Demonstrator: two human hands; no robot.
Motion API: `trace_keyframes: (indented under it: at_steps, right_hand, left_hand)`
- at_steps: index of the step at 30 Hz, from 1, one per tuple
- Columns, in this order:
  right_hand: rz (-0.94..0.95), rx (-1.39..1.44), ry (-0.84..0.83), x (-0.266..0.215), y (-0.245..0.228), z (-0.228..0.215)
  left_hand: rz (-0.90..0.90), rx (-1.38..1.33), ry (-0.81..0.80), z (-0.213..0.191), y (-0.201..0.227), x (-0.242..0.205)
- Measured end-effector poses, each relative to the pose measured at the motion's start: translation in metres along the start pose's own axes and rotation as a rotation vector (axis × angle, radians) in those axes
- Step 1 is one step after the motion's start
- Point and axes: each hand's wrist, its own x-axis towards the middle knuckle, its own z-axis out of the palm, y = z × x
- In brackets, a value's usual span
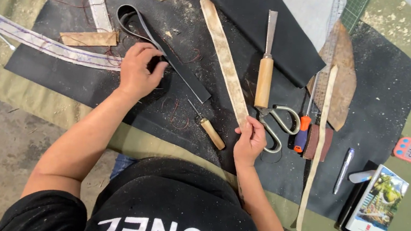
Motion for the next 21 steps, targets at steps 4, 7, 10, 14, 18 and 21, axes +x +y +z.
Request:
trace_keyframes:
  at_steps: [4,7,10,14,18,21]
  right_hand:
    - [-0.018,0.003,-0.023,-0.004,0.003,0.002]
    - [-0.064,-0.056,-0.086,-0.002,-0.003,0.003]
    - [-0.194,-0.213,-0.236,-0.002,-0.011,0.007]
    - [-0.331,-0.359,-0.401,-0.005,-0.015,0.014]
    - [-0.447,-0.43,-0.454,-0.004,-0.021,0.016]
    - [-0.5,-0.498,-0.437,-0.006,-0.019,0.016]
  left_hand:
    - [0.026,0.053,-0.029,0.004,0.0,-0.002]
    - [0.116,0.161,-0.069,0.011,0.0,-0.006]
    - [0.289,0.314,-0.099,0.01,0.009,-0.009]
    - [0.367,0.329,-0.131,0.023,0.001,-0.021]
    - [0.349,0.233,-0.143,0.026,-0.001,-0.02]
    - [0.362,0.186,-0.134,0.027,0.003,-0.014]
